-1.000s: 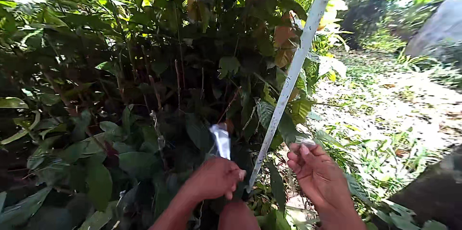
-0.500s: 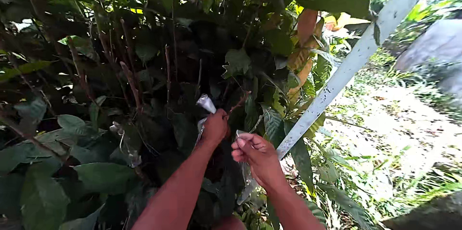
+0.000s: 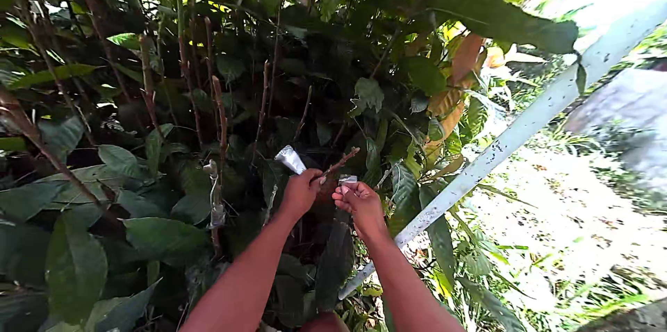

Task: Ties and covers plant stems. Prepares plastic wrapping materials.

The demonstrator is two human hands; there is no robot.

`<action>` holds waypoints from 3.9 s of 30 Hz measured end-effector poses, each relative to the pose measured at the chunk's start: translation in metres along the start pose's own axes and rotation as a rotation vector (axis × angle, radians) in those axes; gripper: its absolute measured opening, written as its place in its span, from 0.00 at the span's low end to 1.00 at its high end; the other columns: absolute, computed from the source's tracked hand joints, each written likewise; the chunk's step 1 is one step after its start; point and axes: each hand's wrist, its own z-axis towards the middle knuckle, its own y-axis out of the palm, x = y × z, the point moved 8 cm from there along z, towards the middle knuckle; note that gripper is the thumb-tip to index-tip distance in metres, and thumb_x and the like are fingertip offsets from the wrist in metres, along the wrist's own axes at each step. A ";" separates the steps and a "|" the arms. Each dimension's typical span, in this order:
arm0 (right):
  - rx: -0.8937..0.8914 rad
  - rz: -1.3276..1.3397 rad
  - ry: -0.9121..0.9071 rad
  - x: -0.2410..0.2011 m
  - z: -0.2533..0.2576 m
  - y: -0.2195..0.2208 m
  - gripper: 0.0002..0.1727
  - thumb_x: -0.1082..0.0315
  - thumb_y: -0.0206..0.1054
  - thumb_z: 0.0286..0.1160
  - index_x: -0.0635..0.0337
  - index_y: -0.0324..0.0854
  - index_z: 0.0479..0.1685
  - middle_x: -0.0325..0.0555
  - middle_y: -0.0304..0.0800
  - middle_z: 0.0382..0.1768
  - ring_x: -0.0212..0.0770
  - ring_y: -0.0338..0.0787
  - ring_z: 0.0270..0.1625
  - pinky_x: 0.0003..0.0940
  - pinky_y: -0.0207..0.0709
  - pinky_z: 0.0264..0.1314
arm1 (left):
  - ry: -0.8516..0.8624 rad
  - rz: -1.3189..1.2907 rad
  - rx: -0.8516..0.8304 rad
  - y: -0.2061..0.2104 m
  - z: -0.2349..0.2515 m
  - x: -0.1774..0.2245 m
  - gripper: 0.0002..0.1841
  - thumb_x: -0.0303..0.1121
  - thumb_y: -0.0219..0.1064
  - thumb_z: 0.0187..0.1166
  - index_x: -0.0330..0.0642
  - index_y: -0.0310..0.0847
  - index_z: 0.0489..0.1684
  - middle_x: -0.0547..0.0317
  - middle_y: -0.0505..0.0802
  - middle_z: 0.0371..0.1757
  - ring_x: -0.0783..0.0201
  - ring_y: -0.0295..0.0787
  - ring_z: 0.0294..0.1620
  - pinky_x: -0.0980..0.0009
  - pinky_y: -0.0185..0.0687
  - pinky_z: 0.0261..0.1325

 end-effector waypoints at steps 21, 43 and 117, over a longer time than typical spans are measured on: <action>-0.471 -0.854 0.017 -0.019 0.001 0.055 0.14 0.66 0.61 0.87 0.65 0.82 0.61 0.46 0.93 0.45 0.35 0.95 0.40 0.33 0.90 0.49 | 0.118 -0.096 -0.019 -0.019 -0.026 -0.006 0.14 0.33 0.59 0.89 0.36 0.89 0.57 0.53 0.94 0.47 0.69 0.91 0.41 0.70 0.87 0.52; -0.854 -1.607 -0.278 -0.042 -0.093 0.086 0.19 0.67 0.59 0.88 0.58 0.76 0.74 0.68 0.90 0.54 0.72 0.89 0.59 0.72 0.79 0.58 | -0.247 -0.415 0.138 -0.051 -0.052 -0.040 0.08 0.25 0.75 0.75 0.32 0.88 0.47 0.55 0.95 0.38 0.69 0.89 0.24 0.72 0.89 0.33; -0.746 -1.491 -0.353 -0.074 -0.060 0.060 0.17 0.66 0.61 0.85 0.60 0.81 0.67 0.64 0.90 0.56 0.66 0.88 0.63 0.68 0.78 0.66 | -0.005 0.128 0.074 -0.044 -0.091 0.014 0.15 0.43 0.68 0.83 0.43 0.91 0.55 0.53 0.96 0.46 0.57 0.95 0.44 0.50 0.89 0.56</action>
